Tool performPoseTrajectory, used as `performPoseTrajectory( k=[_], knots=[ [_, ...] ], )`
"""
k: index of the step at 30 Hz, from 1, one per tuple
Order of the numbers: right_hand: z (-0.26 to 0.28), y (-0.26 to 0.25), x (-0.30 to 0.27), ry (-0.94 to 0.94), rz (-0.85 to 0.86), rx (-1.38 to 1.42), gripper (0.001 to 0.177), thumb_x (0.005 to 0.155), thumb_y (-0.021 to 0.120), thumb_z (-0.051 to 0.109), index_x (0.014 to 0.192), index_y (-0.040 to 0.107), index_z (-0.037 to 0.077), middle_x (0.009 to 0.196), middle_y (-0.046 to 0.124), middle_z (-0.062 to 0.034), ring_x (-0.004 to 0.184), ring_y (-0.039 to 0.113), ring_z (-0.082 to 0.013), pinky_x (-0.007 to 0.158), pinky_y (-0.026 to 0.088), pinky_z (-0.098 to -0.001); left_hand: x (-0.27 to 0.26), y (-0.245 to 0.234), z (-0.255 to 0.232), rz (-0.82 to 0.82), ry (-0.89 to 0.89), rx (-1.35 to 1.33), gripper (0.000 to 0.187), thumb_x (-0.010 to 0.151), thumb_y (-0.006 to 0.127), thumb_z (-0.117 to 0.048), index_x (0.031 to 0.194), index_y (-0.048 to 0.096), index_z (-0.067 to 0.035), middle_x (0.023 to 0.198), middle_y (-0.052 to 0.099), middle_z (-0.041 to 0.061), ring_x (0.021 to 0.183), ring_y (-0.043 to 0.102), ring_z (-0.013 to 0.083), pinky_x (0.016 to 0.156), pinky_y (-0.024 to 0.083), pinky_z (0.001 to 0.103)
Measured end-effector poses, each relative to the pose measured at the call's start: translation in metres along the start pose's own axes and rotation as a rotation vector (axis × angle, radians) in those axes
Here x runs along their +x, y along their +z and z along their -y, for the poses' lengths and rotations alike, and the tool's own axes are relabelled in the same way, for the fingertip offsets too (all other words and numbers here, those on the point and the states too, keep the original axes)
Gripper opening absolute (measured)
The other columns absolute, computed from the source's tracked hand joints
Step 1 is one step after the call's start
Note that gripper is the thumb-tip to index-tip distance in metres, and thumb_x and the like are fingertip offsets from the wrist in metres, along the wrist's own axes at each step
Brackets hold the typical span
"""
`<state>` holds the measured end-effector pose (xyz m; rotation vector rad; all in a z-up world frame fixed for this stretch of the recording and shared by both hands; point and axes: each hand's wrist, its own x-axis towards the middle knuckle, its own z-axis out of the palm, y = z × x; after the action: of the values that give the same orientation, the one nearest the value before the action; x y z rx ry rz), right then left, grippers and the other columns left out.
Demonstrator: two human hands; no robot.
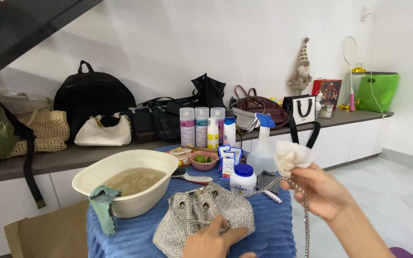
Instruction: Cleaning a silver mesh handbag using a cloth, cleaning solution, and a bowl of water.
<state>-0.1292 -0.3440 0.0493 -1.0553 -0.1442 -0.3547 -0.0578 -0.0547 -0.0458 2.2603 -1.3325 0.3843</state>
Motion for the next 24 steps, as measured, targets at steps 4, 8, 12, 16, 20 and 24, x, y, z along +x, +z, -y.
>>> performPoseTrajectory(
  k=[4, 8, 12, 16, 20, 24],
  knots=[
    [-0.029, 0.039, -0.005, 0.006, -0.022, -0.113, 0.037, 0.091, 0.054, -0.004, 0.128, 0.062, 0.0, 0.099, 0.069, -0.0234, 0.07, 0.07, -0.0314, 0.044, 0.058, -0.0308, 0.004, -0.017, -0.023, 0.205, -0.22, -0.15, 0.073, 0.084, 0.049, -0.084, 0.134, 0.07, -0.035, 0.121, 0.06, 0.009, 0.11, 0.066, 0.0309, 0.094, 0.05, 0.055],
    [-0.043, 0.099, -0.015, 0.045, 0.207, -0.232, 0.035, 0.091, 0.054, -0.009, 0.126, 0.054, -0.007, 0.093, 0.072, -0.0333, 0.075, 0.077, -0.047, 0.062, 0.065, -0.0475, 0.008, -0.02, -0.028, -0.001, -0.351, -0.605, 0.061, 0.078, 0.084, -0.048, 0.123, 0.072, -0.009, 0.103, 0.078, 0.007, 0.077, 0.072, 0.0092, 0.067, 0.059, 0.024],
    [-0.038, 0.16, -0.017, -0.01, 0.428, -0.34, 0.033, 0.092, 0.052, -0.009, 0.121, 0.066, -0.013, 0.091, 0.076, -0.0279, 0.083, 0.078, -0.0353, 0.077, 0.066, -0.0402, -0.001, 0.008, -0.028, 0.013, -0.436, -0.693, 0.023, 0.087, 0.076, -0.036, 0.102, 0.086, -0.023, 0.07, 0.073, -0.009, 0.06, 0.061, -0.0024, 0.061, 0.048, 0.013],
    [-0.039, 0.165, 0.002, -0.071, 0.383, -0.259, 0.046, 0.093, 0.051, -0.007, 0.139, 0.057, -0.011, 0.094, 0.075, -0.0279, 0.081, 0.077, -0.0318, 0.078, 0.066, -0.0398, -0.009, 0.051, 0.011, -0.189, -0.375, -0.981, 0.024, 0.089, 0.064, -0.013, 0.074, 0.082, -0.009, 0.069, 0.081, 0.001, 0.06, 0.07, 0.0069, 0.062, 0.06, 0.018],
    [-0.04, 0.14, 0.019, 0.015, 0.042, -0.394, 0.032, 0.093, 0.061, -0.002, 0.123, 0.064, -0.012, 0.095, 0.071, -0.0271, 0.063, 0.071, -0.0331, 0.048, 0.061, -0.0405, -0.03, 0.012, 0.055, -0.367, -0.43, -0.845, 0.024, 0.089, 0.064, -0.005, 0.095, 0.086, -0.011, 0.067, 0.071, -0.003, 0.048, 0.054, 0.0052, 0.048, 0.042, 0.022],
    [-0.045, 0.118, 0.028, 0.022, -0.087, -0.494, 0.038, 0.093, 0.058, 0.0, 0.129, 0.063, -0.011, 0.104, 0.072, -0.0267, 0.072, 0.078, -0.0377, 0.047, 0.058, -0.0348, -0.041, -0.064, 0.057, -0.383, -0.554, -0.706, 0.028, 0.09, 0.073, -0.024, 0.104, 0.094, -0.013, 0.051, 0.066, 0.0, 0.041, 0.045, 0.0087, 0.043, 0.027, 0.026]
  ],
)
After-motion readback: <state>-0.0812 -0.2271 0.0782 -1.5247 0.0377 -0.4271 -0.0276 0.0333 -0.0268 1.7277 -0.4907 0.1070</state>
